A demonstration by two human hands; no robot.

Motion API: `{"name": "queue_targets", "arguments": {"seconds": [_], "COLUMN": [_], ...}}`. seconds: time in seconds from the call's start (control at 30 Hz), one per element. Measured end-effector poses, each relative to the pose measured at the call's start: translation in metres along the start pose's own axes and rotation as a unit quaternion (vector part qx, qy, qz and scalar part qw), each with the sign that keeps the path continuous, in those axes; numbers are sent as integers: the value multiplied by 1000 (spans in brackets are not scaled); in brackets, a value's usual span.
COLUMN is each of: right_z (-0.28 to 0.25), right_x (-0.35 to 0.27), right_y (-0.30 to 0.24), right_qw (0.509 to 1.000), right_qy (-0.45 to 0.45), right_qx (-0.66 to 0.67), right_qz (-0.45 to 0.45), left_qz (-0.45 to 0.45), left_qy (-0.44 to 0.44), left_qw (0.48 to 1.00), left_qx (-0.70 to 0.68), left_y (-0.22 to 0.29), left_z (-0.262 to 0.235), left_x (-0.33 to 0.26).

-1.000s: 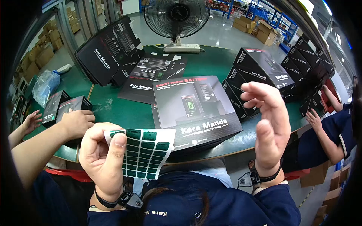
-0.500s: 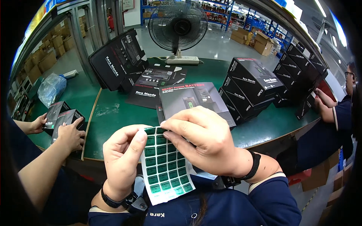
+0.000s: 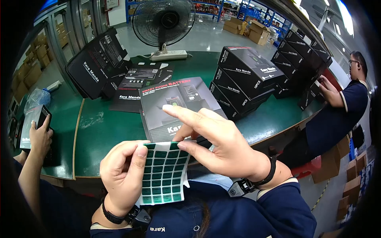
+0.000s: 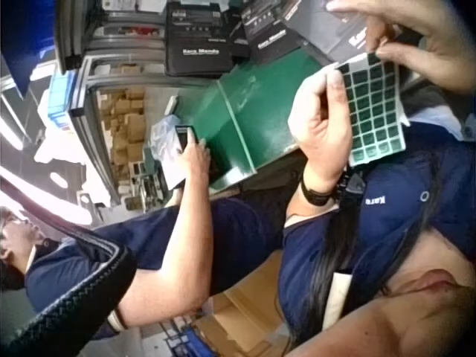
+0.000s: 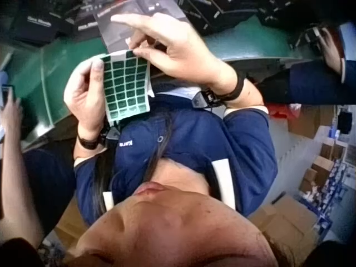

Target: Apply labels to electronic product boxes and stack them on the assembly line workstation.

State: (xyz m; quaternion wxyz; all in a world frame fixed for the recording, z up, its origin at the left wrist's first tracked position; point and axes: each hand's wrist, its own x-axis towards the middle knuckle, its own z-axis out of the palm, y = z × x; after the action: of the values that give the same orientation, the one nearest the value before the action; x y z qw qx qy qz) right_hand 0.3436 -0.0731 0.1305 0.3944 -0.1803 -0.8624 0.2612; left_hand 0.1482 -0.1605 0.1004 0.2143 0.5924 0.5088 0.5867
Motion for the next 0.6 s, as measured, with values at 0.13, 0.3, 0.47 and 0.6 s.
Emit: {"name": "queue_targets", "arguments": {"seconds": [0.13,0.3,0.47,0.6], "right_z": [1,8,15,2], "right_x": [-4,-12,-17,-18], "right_y": [5,14,23,20], "right_qw": [998,982,949,965], "right_qy": [40,103,170,188], "right_qx": [-52,-125,-185,-108], "right_qz": [-20,-95,-192,-151], "left_qz": [12,-107,-179,-166], "left_qy": [-30,16,27,21], "left_qw": [999,989,957,964], "left_qx": [-3,-99,-225,-204], "left_y": [3,2,-5,-3], "left_z": [3,12,15,14], "left_x": [1,3,9,6]}}
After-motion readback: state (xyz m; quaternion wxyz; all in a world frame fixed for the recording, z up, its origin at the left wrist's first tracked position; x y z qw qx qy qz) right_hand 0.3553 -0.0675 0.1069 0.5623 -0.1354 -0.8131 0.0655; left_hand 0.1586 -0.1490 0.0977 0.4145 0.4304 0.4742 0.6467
